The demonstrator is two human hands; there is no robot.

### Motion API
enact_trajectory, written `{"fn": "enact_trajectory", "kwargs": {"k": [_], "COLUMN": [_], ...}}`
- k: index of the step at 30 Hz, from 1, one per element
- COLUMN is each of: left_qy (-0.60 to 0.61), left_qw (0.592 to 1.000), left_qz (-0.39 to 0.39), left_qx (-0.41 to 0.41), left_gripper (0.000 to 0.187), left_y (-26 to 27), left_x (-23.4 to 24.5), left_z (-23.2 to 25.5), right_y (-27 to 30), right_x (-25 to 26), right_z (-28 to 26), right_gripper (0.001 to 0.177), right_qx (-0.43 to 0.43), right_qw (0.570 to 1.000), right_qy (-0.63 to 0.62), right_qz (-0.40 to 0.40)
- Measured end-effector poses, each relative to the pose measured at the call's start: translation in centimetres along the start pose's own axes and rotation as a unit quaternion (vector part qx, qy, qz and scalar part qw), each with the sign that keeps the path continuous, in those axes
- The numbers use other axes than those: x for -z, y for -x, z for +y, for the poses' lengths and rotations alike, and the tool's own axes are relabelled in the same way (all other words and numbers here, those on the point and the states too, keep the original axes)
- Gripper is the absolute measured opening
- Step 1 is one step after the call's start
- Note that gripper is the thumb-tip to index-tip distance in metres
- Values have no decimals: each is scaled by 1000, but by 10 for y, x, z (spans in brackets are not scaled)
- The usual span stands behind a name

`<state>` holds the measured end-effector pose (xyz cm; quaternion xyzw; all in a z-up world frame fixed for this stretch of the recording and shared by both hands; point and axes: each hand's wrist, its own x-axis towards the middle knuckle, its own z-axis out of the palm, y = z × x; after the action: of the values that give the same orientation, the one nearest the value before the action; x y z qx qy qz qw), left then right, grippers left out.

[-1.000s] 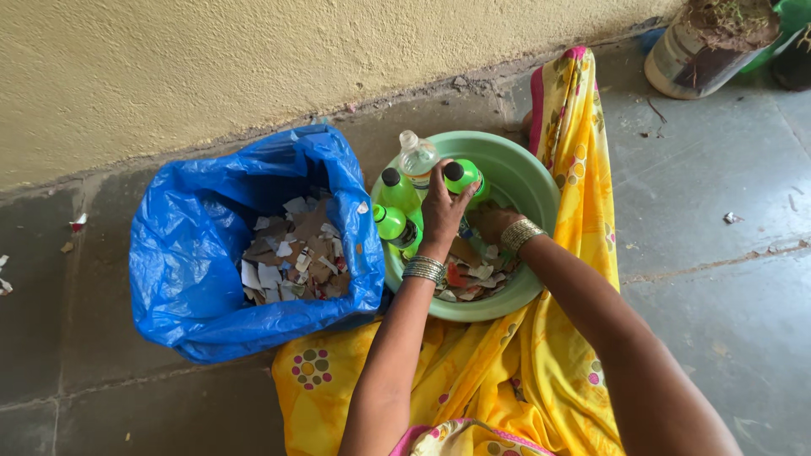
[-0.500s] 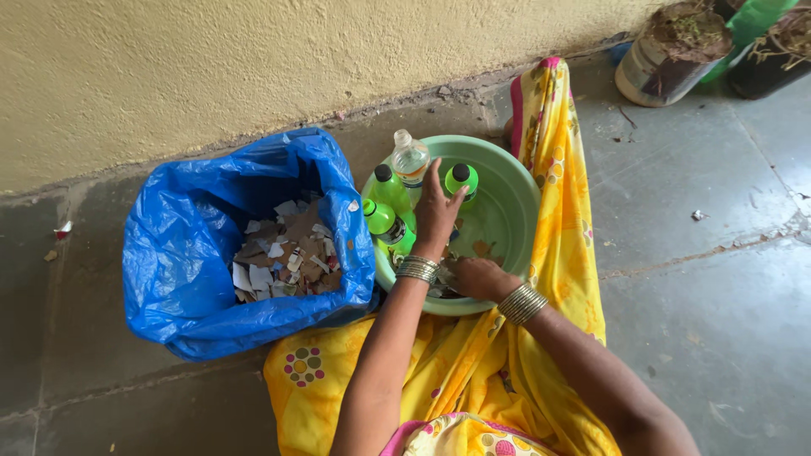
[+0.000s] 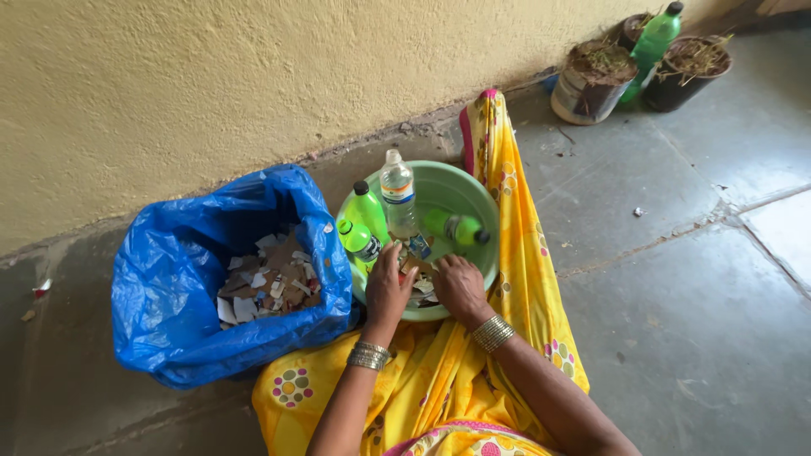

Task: The person sits on the floor and sorts small pieces of paper and cardboard from a blue plastic bag into a green basin. They handle the pieces one by one, occasionally moving plastic bottles within the basin to make space.

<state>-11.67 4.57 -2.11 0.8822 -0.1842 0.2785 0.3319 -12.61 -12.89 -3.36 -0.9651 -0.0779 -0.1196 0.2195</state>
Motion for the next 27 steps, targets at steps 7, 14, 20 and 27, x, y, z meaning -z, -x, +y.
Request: {"fn": "enact_trajectory", "kwargs": {"k": [7,14,20,27], "left_qy": [-53,-88,-89,-36], "left_qw": [982,955,948,916], "left_qz": [-158,-251,-276,-343], "left_qx": [91,128,135,206], "left_gripper": [43,37,39,46], "left_y": [12,13,13,-5], "left_x": [-11,-15,-19,-23], "left_z": [-11,-12,-17,-21], "right_y": [-5,-10,-40,-67], "right_x": [11,20,26,39], "right_z": [16,15,38,67], "right_gripper": [19,24,47,52], "right_qx": [-30,-28,-24,27], "right_qw": [997,994,998,996], "right_qy": [53,82,47,-61], "right_qz": [-43,-73,-46,56]}}
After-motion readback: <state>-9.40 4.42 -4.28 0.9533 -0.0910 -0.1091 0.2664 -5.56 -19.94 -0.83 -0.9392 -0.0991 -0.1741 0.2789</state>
